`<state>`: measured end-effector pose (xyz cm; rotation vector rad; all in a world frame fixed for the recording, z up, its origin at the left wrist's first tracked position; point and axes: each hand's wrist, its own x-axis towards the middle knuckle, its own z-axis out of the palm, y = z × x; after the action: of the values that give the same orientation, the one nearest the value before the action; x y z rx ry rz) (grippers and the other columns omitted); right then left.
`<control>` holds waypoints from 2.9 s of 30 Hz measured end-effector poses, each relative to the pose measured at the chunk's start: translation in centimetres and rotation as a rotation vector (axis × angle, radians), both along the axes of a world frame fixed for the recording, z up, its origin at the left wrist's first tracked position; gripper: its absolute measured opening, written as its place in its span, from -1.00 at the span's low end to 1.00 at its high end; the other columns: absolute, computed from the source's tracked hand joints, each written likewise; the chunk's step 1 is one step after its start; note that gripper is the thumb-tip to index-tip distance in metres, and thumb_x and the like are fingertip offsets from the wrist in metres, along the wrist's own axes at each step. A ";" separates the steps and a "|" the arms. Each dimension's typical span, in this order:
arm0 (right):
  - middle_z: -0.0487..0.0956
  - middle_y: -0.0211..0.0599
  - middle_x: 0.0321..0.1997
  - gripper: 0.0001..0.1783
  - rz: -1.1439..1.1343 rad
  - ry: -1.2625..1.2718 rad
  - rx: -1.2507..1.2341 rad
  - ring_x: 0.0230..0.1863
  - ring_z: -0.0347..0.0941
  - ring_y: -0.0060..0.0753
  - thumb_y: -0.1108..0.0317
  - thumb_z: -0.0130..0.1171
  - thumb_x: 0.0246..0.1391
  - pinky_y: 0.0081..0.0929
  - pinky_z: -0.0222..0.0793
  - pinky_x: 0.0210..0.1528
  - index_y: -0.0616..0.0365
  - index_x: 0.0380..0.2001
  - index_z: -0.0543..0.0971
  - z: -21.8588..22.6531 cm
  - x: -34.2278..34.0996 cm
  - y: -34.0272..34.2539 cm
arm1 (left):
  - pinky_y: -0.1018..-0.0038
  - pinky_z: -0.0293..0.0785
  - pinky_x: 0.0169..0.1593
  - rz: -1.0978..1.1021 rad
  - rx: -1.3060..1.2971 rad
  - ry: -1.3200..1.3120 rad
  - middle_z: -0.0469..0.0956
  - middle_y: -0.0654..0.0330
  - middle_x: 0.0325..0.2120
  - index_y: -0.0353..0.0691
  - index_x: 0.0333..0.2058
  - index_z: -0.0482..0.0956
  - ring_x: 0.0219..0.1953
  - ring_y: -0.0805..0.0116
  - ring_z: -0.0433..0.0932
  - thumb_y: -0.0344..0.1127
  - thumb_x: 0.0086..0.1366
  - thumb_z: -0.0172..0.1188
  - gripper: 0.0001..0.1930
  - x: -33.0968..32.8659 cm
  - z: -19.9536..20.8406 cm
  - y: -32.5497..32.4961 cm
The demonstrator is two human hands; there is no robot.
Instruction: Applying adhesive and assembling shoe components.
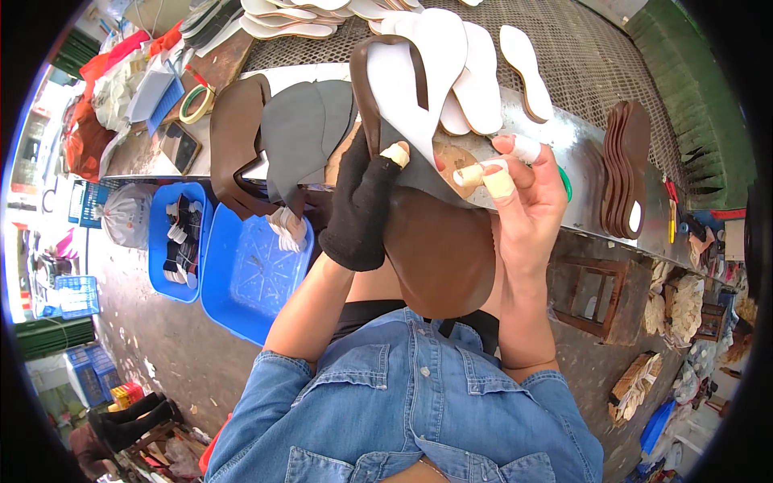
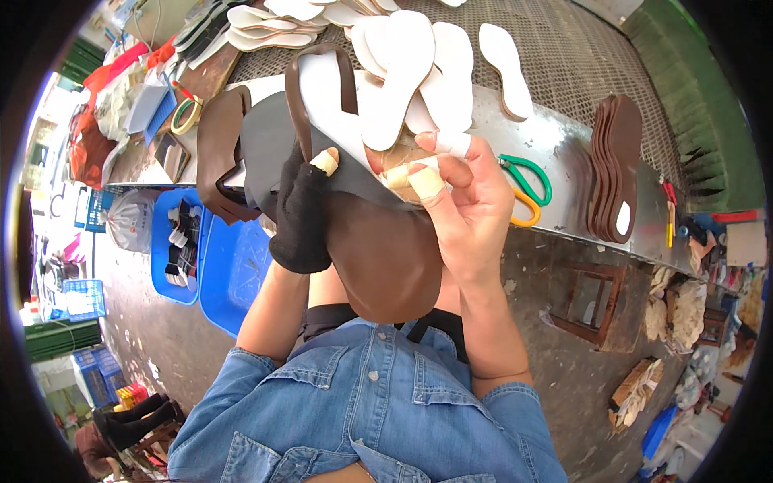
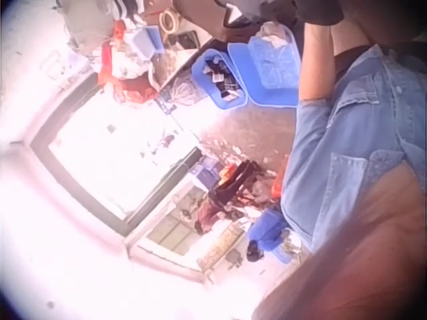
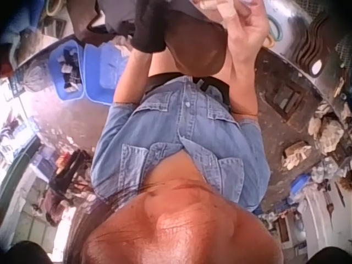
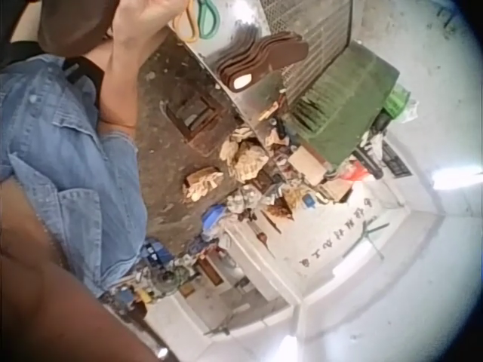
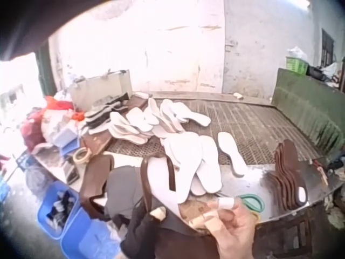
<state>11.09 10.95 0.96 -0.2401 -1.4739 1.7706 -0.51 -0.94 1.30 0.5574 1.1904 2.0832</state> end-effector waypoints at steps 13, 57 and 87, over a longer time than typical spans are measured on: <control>0.56 -0.32 -0.37 -0.61 -0.147 -0.244 0.261 -0.34 0.44 -0.63 0.51 0.33 -0.11 -0.64 0.37 -0.28 0.30 -0.17 0.48 0.9 -0.8 0.3 | 0.42 0.45 -0.30 0.058 -0.158 0.439 0.56 0.03 -0.39 -0.42 -0.12 0.38 -0.32 0.30 0.56 -0.23 0.31 -0.01 -0.67 0.6 -1.9 0.5; 0.46 -0.51 -0.50 -0.85 0.101 -0.198 -0.237 -0.54 0.27 -0.80 0.47 0.21 0.02 -0.78 0.18 -0.54 0.20 -0.39 0.42 0.3 -0.5 1.9 | 0.45 0.30 0.05 -0.107 -0.090 0.164 0.46 0.09 -0.10 -0.36 0.10 0.27 -0.04 0.36 0.40 0.01 0.37 -0.13 -0.46 0.8 -2.6 0.4; 0.35 -0.69 -0.60 -0.77 0.180 -0.296 0.117 -0.55 0.14 -0.86 0.29 0.13 0.16 -0.76 0.03 -0.54 0.23 -0.48 0.54 -1.1 -2.0 3.7 | 0.33 0.44 0.03 -0.164 0.118 0.045 0.34 -0.02 0.09 -0.25 0.21 0.17 0.11 0.21 0.38 -0.17 0.09 0.36 -0.23 1.2 -4.3 1.2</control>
<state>9.09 14.68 -0.16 -0.3285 -1.8540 1.8407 0.65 0.26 -3.04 0.7351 1.0148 2.0184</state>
